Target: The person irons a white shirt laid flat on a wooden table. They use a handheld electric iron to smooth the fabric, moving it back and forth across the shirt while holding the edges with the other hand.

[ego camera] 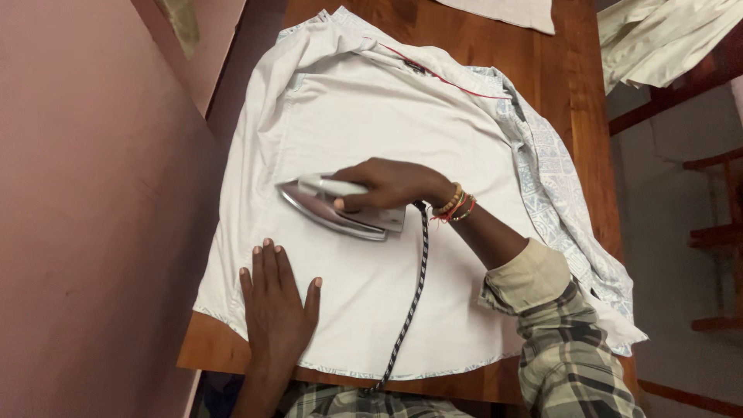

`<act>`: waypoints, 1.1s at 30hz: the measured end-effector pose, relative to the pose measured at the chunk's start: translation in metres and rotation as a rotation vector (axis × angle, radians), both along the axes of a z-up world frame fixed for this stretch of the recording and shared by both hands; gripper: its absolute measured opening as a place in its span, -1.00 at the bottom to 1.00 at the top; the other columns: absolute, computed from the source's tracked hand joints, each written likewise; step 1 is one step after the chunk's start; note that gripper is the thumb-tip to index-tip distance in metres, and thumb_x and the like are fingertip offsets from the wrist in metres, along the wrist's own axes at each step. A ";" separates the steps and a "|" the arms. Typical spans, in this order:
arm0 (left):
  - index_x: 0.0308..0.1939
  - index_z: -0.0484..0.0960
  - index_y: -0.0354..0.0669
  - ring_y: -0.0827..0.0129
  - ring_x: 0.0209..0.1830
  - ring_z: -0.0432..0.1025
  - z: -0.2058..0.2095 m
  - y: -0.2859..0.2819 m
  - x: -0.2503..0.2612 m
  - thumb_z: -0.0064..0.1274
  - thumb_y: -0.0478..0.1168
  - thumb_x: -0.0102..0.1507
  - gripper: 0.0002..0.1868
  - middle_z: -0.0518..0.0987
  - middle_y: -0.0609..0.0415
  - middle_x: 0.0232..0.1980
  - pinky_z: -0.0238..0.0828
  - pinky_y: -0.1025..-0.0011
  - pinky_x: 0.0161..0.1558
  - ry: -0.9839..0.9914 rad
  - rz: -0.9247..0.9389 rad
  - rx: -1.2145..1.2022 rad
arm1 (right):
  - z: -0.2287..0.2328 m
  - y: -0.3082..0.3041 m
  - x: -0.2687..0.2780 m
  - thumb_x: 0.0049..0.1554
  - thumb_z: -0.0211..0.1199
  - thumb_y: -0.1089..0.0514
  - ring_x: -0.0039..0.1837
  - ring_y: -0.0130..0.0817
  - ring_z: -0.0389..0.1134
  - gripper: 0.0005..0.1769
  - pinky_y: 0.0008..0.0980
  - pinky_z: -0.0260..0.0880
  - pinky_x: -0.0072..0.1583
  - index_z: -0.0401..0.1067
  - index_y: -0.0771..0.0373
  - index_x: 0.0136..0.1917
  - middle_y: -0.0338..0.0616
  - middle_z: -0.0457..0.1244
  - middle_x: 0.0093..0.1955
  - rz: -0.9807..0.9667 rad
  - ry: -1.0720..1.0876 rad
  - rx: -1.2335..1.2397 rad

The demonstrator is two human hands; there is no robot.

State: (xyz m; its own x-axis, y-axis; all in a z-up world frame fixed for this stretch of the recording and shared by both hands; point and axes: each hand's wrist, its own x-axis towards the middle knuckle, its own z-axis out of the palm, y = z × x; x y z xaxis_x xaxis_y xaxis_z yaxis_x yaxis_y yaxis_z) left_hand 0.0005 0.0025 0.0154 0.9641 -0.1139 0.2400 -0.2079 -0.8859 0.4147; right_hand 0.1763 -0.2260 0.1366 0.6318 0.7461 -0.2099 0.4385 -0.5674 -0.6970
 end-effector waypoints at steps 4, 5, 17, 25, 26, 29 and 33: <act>0.45 0.12 -0.59 -0.23 0.60 -0.09 -0.001 0.004 -0.002 -0.20 0.08 0.37 -0.19 0.07 -0.46 0.55 -0.22 -0.16 0.49 -0.022 0.038 -0.046 | 0.007 0.016 -0.014 0.17 0.17 -0.26 -0.29 -0.23 0.39 -0.24 -0.26 0.40 -0.10 0.28 0.19 0.50 0.02 0.40 -0.28 0.095 0.055 -0.127; 0.47 0.10 -0.60 -0.25 0.60 -0.09 -0.002 0.005 -0.001 -0.23 0.07 0.39 -0.20 0.06 -0.48 0.56 -0.22 -0.16 0.50 -0.020 0.041 -0.066 | 0.006 0.021 -0.018 0.17 0.15 -0.27 -0.30 -0.21 0.40 -0.22 -0.24 0.40 -0.11 0.28 0.19 0.51 0.01 0.40 -0.29 0.131 0.067 -0.123; 0.46 0.07 -0.64 -0.26 0.61 -0.12 0.001 0.003 0.001 -0.24 0.10 0.39 -0.16 0.03 -0.52 0.56 -0.20 -0.13 0.50 0.023 0.092 -0.006 | -0.014 0.035 -0.043 0.22 0.01 -0.33 -0.03 -0.06 0.47 -0.27 -0.12 0.39 0.06 0.23 0.02 0.54 0.07 0.42 -0.02 0.059 0.098 -0.249; 0.43 0.15 -0.62 -0.24 0.62 -0.17 -0.003 0.002 0.002 -0.26 0.16 0.38 -0.16 0.03 -0.49 0.56 -0.25 -0.12 0.51 0.048 0.100 0.066 | -0.028 -0.007 -0.023 0.22 0.10 -0.31 0.18 -0.16 0.45 -0.33 -0.25 0.39 0.22 0.39 0.15 0.41 -0.02 0.40 0.24 -0.182 0.064 -0.014; 0.43 0.15 -0.63 -0.25 0.62 -0.18 -0.003 0.003 0.003 -0.27 0.16 0.38 -0.15 0.03 -0.50 0.55 -0.25 -0.12 0.50 0.057 0.097 0.075 | -0.029 -0.010 -0.022 0.22 0.12 -0.30 0.18 -0.18 0.45 -0.34 -0.26 0.39 0.22 0.42 0.16 0.39 -0.03 0.41 0.23 -0.220 0.061 -0.011; 0.43 0.15 -0.62 -0.24 0.62 -0.19 -0.005 0.003 0.002 -0.30 0.17 0.39 -0.16 0.03 -0.50 0.56 -0.26 -0.12 0.51 0.049 0.097 0.087 | -0.026 -0.011 -0.014 0.20 0.16 -0.27 0.06 -0.27 0.45 -0.36 -0.30 0.41 0.12 0.45 0.18 0.35 -0.05 0.44 0.11 -0.314 0.074 -0.026; 0.43 0.15 -0.60 -0.23 0.63 -0.19 -0.005 0.002 0.002 -0.31 0.17 0.39 -0.16 0.03 -0.47 0.56 -0.27 -0.11 0.52 0.062 0.103 0.091 | -0.017 -0.005 0.002 0.15 0.16 -0.25 -0.24 -0.36 0.32 -0.35 -0.31 0.34 -0.18 0.43 0.16 0.36 -0.09 0.42 -0.15 -0.503 0.156 -0.041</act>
